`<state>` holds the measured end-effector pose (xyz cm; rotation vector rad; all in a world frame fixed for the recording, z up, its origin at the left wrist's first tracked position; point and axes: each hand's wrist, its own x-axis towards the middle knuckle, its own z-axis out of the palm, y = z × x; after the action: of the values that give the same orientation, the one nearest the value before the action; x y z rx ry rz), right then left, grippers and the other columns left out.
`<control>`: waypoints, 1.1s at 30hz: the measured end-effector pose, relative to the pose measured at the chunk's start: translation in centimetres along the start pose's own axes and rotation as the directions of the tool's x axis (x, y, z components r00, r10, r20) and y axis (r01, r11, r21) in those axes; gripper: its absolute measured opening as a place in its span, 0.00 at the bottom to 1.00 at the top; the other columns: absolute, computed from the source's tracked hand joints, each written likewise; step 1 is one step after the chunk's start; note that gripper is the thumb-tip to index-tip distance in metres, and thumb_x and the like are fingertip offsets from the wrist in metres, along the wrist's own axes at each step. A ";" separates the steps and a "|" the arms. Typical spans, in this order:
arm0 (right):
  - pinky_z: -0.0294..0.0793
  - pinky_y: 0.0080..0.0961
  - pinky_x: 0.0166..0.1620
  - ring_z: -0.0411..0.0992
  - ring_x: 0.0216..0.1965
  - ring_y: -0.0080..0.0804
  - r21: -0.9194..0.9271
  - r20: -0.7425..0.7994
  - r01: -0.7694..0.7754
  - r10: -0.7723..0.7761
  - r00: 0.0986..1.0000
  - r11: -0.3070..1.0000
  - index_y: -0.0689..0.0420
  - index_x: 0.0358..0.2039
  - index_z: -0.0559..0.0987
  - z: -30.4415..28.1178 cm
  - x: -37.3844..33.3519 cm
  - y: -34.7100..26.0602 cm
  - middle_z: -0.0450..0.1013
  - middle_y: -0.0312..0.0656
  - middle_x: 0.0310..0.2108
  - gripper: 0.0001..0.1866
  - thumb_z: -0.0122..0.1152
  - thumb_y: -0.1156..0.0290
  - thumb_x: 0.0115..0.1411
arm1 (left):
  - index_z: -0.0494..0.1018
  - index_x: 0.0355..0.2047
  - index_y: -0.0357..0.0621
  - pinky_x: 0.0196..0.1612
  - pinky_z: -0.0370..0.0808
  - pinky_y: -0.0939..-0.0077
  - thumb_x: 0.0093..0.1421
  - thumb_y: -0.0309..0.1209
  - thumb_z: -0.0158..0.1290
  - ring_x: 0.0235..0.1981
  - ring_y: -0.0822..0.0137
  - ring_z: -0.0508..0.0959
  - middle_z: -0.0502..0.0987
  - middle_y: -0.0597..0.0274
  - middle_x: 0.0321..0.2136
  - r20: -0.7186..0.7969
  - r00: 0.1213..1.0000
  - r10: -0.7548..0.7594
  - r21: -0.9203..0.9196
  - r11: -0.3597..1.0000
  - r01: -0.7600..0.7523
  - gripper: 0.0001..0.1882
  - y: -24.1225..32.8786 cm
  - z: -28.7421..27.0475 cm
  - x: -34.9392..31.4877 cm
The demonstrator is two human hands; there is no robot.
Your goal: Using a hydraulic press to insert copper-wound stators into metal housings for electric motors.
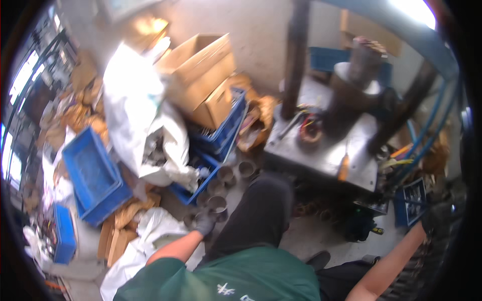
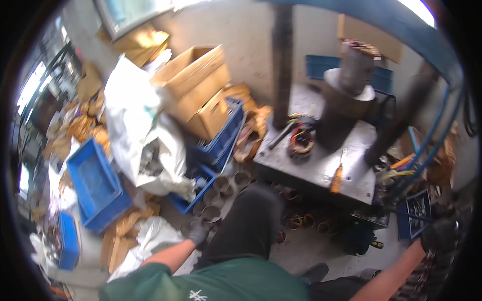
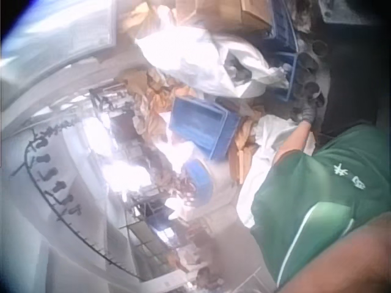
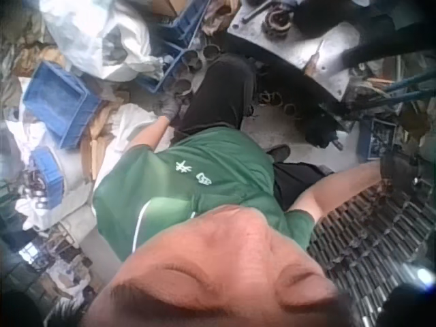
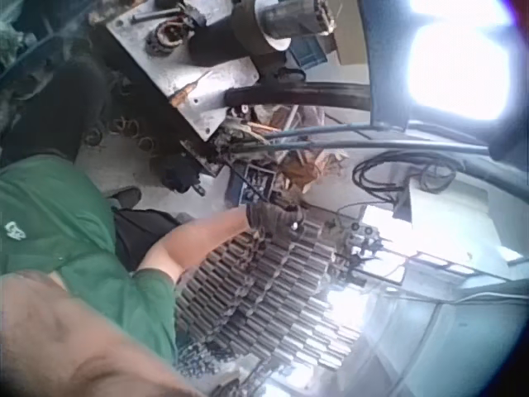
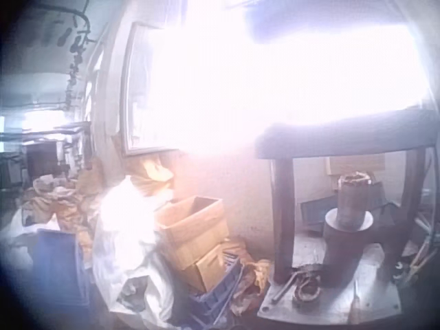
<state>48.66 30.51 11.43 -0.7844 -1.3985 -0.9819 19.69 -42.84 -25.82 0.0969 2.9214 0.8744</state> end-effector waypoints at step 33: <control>0.71 0.35 0.58 0.73 0.49 0.34 0.647 0.283 -0.681 0.720 0.633 0.344 0.59 0.46 0.77 -2.8 3.0 -6.3 0.76 0.40 0.43 0.08 0.60 0.71 0.68 | 0.68 0.62 0.53 0.54 0.79 0.57 0.60 0.40 0.70 0.55 0.57 0.77 0.75 0.59 0.53 -0.380 0.858 0.345 -0.898 -0.361 -0.252 0.34 67.9 -18.0 18.5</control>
<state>43.92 25.07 13.61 -0.6356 -1.0556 0.2706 1.82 5.60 25.29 0.7657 0.9602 2.8847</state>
